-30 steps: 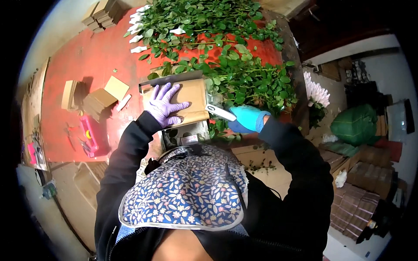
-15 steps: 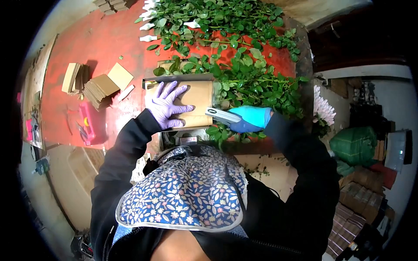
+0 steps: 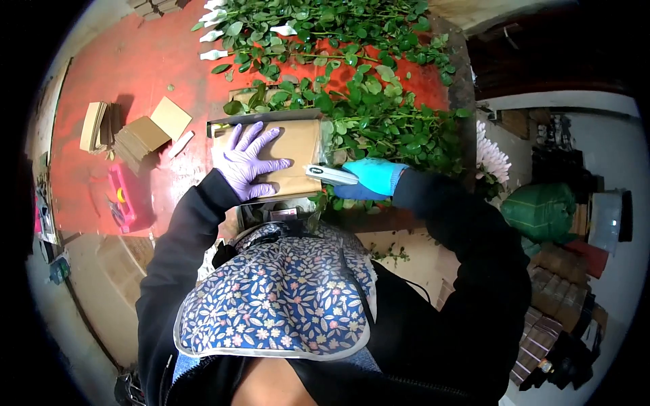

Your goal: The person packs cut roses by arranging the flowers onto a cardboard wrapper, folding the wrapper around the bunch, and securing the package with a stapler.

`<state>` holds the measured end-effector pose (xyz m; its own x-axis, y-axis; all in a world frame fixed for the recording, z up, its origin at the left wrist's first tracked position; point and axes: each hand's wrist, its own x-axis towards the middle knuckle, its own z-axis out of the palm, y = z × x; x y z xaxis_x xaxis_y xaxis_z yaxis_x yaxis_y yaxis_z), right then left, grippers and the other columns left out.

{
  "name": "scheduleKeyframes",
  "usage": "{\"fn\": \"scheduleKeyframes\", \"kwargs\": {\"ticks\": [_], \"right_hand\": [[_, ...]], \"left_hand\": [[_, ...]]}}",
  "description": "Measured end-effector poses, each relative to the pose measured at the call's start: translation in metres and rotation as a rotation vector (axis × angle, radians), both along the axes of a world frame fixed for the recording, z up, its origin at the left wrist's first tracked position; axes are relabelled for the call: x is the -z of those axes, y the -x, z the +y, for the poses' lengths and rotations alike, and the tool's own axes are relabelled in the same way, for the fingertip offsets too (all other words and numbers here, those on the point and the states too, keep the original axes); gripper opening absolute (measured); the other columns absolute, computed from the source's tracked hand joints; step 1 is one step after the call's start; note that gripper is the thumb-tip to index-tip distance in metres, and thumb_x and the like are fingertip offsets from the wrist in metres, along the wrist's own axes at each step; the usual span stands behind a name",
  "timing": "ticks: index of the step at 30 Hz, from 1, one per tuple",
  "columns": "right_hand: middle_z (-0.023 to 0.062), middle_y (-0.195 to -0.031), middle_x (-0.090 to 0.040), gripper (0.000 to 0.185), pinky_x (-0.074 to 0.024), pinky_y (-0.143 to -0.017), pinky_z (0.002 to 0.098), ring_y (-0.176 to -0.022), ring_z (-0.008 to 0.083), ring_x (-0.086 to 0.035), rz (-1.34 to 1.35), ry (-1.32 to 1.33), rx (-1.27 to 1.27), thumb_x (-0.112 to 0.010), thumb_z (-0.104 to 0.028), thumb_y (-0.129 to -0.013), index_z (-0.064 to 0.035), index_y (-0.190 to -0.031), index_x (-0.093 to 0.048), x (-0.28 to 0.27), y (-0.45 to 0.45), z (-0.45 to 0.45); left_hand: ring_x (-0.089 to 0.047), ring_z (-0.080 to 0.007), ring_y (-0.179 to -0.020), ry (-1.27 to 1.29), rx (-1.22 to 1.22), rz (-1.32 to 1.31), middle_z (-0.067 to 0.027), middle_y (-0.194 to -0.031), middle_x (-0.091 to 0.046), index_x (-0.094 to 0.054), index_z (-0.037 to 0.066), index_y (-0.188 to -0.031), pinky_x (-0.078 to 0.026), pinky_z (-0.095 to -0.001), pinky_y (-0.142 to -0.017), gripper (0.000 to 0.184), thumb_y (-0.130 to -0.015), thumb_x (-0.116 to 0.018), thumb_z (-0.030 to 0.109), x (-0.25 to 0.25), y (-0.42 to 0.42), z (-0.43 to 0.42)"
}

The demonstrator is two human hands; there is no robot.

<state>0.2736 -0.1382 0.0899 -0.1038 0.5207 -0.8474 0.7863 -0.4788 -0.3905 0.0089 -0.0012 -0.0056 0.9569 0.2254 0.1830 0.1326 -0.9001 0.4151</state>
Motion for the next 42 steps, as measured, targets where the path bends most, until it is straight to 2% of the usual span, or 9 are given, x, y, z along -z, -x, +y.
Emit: {"fn": "scheduleKeyframes", "kwargs": {"ticks": [6, 9, 14, 16, 20, 25, 29, 38, 42], "right_hand": [[0.0006, -0.080, -0.061, 0.043, -0.0485, -0.058, 0.0260, -0.065, 0.0081, -0.054, 0.289, -0.048, 0.427, -0.064, -0.040, -0.092, -0.0046, -0.116, -0.060, 0.024, -0.032, -0.058], [0.0033, -0.088, -0.061, 0.041, -0.0501, -0.066, 0.0265, -0.071, 0.0124, -0.058, 0.561, -0.043, 0.704, -0.057, -0.033, -0.098, -0.0008, -0.123, -0.055, -0.017, 0.016, -0.054], [0.0182, -0.105, -0.069, 0.030, -0.0531, -0.077, 0.0331, -0.089, 0.0221, -0.069, 0.599, -0.557, 0.099, -0.061, -0.027, -0.095, -0.0037, -0.114, -0.064, -0.047, 0.043, -0.035], [0.0167, -0.100, -0.070, 0.026, -0.0537, -0.076, 0.0336, -0.088, 0.0236, -0.070, 0.682, -0.562, 0.297, -0.061, -0.024, -0.095, -0.0037, -0.110, -0.066, -0.016, 0.034, -0.024], [0.0106, -0.125, -0.055, 0.048, -0.0433, -0.095, 0.0440, -0.115, 0.0321, -0.052, -0.550, -1.138, -0.479, -0.059, -0.010, -0.081, -0.0148, -0.129, -0.056, 0.014, -0.016, 0.016], [0.0154, -0.113, -0.062, 0.049, -0.0500, -0.085, 0.0428, -0.099, 0.0327, -0.061, 0.006, -1.269, -0.519, -0.059, -0.003, -0.080, -0.0110, -0.128, -0.056, 0.056, -0.047, 0.084], [0.0147, -0.094, -0.065, 0.051, -0.0497, -0.068, 0.0435, -0.080, 0.0331, -0.063, 0.156, -0.340, -0.294, -0.060, -0.007, -0.082, -0.0115, -0.132, -0.052, 0.080, -0.035, 0.106], [0.0087, -0.090, -0.062, 0.012, -0.0478, -0.076, 0.0435, -0.087, 0.0289, -0.061, -0.232, -1.067, -0.692, -0.064, -0.019, -0.084, -0.0109, -0.092, -0.065, 0.062, -0.023, 0.077], [0.0056, -0.090, -0.059, 0.012, -0.0437, -0.085, 0.0433, -0.091, 0.0273, -0.057, -0.318, -1.178, -0.739, -0.067, -0.023, -0.081, -0.0147, -0.090, -0.064, 0.055, -0.037, 0.044]], "left_hand": [[-0.052, -0.0375, -0.120, 0.480, -0.065, -0.429, -0.0172, -0.130, -0.056, -0.065, 0.007, -0.114, -0.040, -0.0473, -0.104, 0.038, -0.079, -0.070, 0.020, -0.015, 0.015, -0.023], [-0.046, -0.0263, -0.128, 1.558, -0.147, -0.445, -0.0149, -0.141, -0.047, -0.035, 0.005, -0.143, -0.034, -0.0409, -0.109, 0.071, -0.087, -0.071, 0.030, -0.027, 0.026, -0.085], [-0.053, -0.0280, -0.123, 2.275, -0.093, -0.487, -0.0173, -0.136, -0.051, -0.021, 0.001, -0.150, -0.041, -0.0430, -0.105, 0.099, -0.076, -0.080, 0.028, -0.039, 0.002, -0.125], [-0.061, -0.0276, -0.111, 2.317, -0.351, -0.415, -0.0134, -0.118, -0.060, -0.030, 0.001, -0.146, -0.050, -0.0415, -0.096, 0.091, -0.075, -0.082, 0.026, -0.052, 0.020, -0.117], [-0.063, -0.0206, -0.091, 2.237, -0.509, -0.532, -0.0079, -0.100, -0.060, -0.044, -0.001, -0.134, -0.054, -0.0351, -0.082, 0.073, -0.080, -0.076, 0.037, -0.032, 0.032, -0.108], [-0.062, -0.0115, -0.086, 1.694, -0.613, -0.640, -0.0031, -0.099, -0.064, -0.056, 0.002, -0.120, -0.051, -0.0265, -0.081, 0.043, -0.091, -0.067, 0.031, -0.002, 0.057, -0.055], [-0.061, -0.0063, -0.077, 1.549, -0.703, -0.585, 0.0016, -0.094, -0.066, -0.058, 0.009, -0.120, -0.049, -0.0207, -0.064, 0.030, -0.096, -0.063, 0.026, 0.025, 0.059, -0.018], [-0.058, -0.0036, -0.068, 1.478, -0.723, -0.555, 0.0057, -0.087, -0.064, -0.060, 0.014, -0.115, -0.045, -0.0189, -0.054, 0.024, -0.095, -0.064, 0.028, 0.044, 0.070, -0.013], [-0.061, -0.0075, -0.085, 1.522, -0.642, -0.591, 0.0035, -0.099, -0.065, -0.059, 0.011, -0.120, -0.049, -0.0243, -0.073, 0.031, -0.093, -0.066, 0.025, 0.045, 0.075, -0.013]]}}
